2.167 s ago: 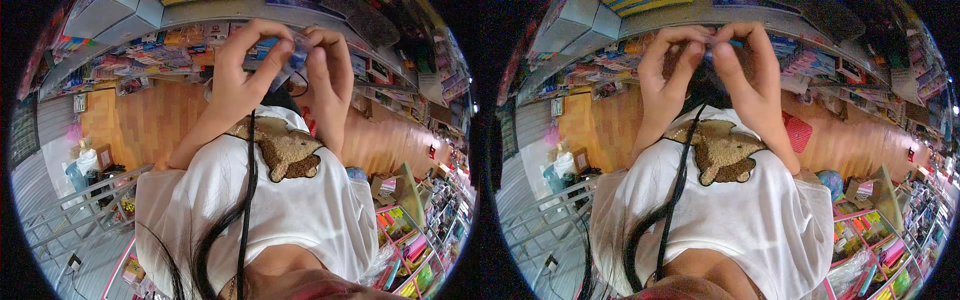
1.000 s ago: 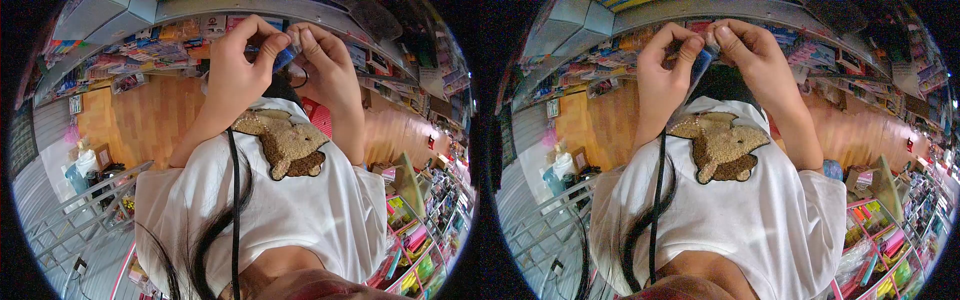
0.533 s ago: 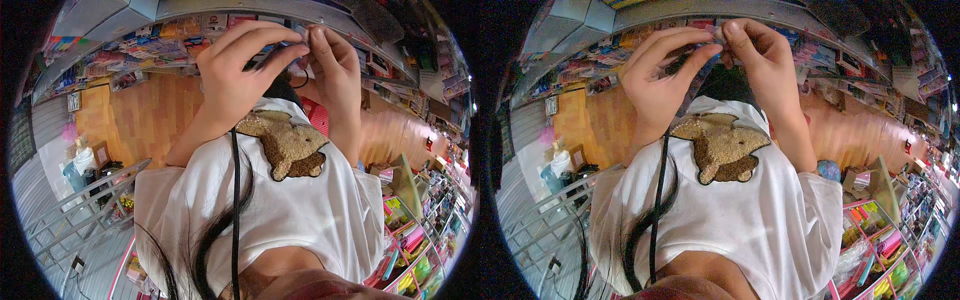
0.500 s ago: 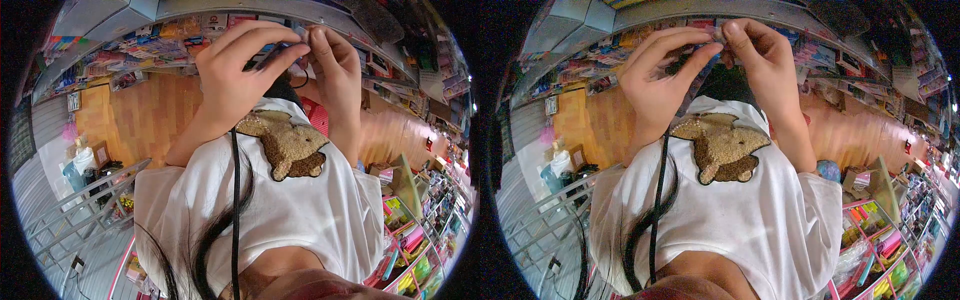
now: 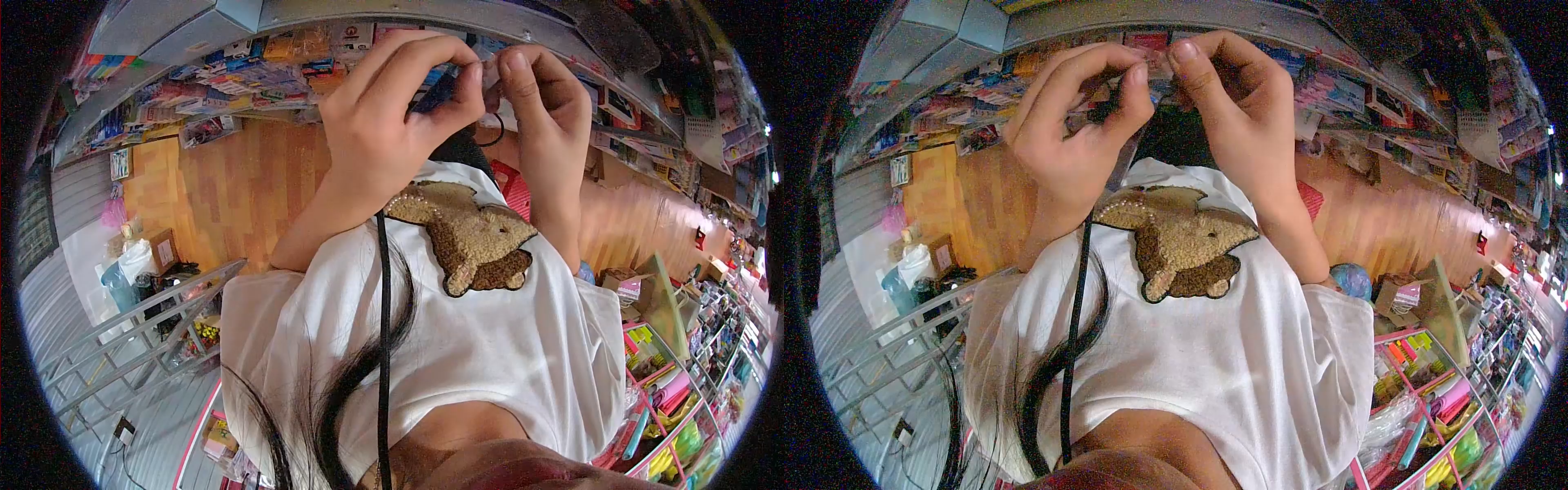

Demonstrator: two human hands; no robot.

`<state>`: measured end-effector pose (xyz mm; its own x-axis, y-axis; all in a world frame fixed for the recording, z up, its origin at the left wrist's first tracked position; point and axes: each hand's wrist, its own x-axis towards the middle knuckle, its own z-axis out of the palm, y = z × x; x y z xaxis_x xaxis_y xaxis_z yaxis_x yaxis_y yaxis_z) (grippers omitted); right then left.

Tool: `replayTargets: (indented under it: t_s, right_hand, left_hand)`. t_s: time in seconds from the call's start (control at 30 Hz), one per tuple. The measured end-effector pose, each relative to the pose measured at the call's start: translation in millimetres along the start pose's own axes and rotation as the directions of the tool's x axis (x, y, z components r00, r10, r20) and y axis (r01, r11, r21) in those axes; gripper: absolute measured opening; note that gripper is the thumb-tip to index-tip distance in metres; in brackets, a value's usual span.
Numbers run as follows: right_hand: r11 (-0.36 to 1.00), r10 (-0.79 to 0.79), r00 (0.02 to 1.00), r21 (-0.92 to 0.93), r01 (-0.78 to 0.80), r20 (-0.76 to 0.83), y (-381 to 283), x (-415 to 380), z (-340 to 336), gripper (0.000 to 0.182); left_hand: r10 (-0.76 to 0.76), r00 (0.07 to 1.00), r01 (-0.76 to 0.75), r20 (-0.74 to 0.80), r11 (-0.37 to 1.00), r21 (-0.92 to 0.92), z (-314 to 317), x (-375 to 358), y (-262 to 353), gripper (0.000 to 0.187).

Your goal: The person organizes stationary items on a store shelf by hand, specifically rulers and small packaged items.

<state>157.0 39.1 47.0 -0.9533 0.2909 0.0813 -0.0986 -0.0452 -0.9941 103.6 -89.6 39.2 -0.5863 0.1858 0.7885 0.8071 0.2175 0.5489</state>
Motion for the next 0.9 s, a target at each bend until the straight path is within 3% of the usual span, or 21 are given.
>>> replayTargets:
  t_s: [0.27,0.37,0.47,0.57,0.77,0.9]
  right_hand:
    - [0.988,-0.150,0.989,-0.033,0.150,-0.006,5,2,4,0.019]
    - [0.987,-0.158,0.987,-0.019,0.158,-0.027,3,2,7,0.017]
    - [0.982,-0.155,0.986,-0.116,0.147,-0.062,-3,-1,10,0.014]
    - [0.943,-0.225,0.971,-0.269,0.195,-0.085,-6,0,10,0.013]
    - [0.927,-0.285,0.957,-0.271,0.260,-0.058,-7,5,11,0.013]
    - [0.943,-0.258,0.965,-0.229,0.242,-0.041,-11,8,12,0.014]
  left_hand:
    - [0.125,0.992,-0.124,-0.017,0.991,0.039,3,-2,-6,0.018]
    - [0.117,0.982,-0.127,0.146,0.990,0.067,-7,3,-3,0.016]
    - [0.167,0.957,-0.252,0.236,0.880,0.403,-13,14,1,0.018]
    - [0.294,0.893,-0.426,0.340,0.793,0.436,-15,32,-1,0.019]
    - [0.457,0.763,-0.609,0.456,0.745,0.272,-21,39,-13,0.018]
    - [0.563,0.704,-0.680,0.432,0.711,0.181,-21,44,-17,0.017]
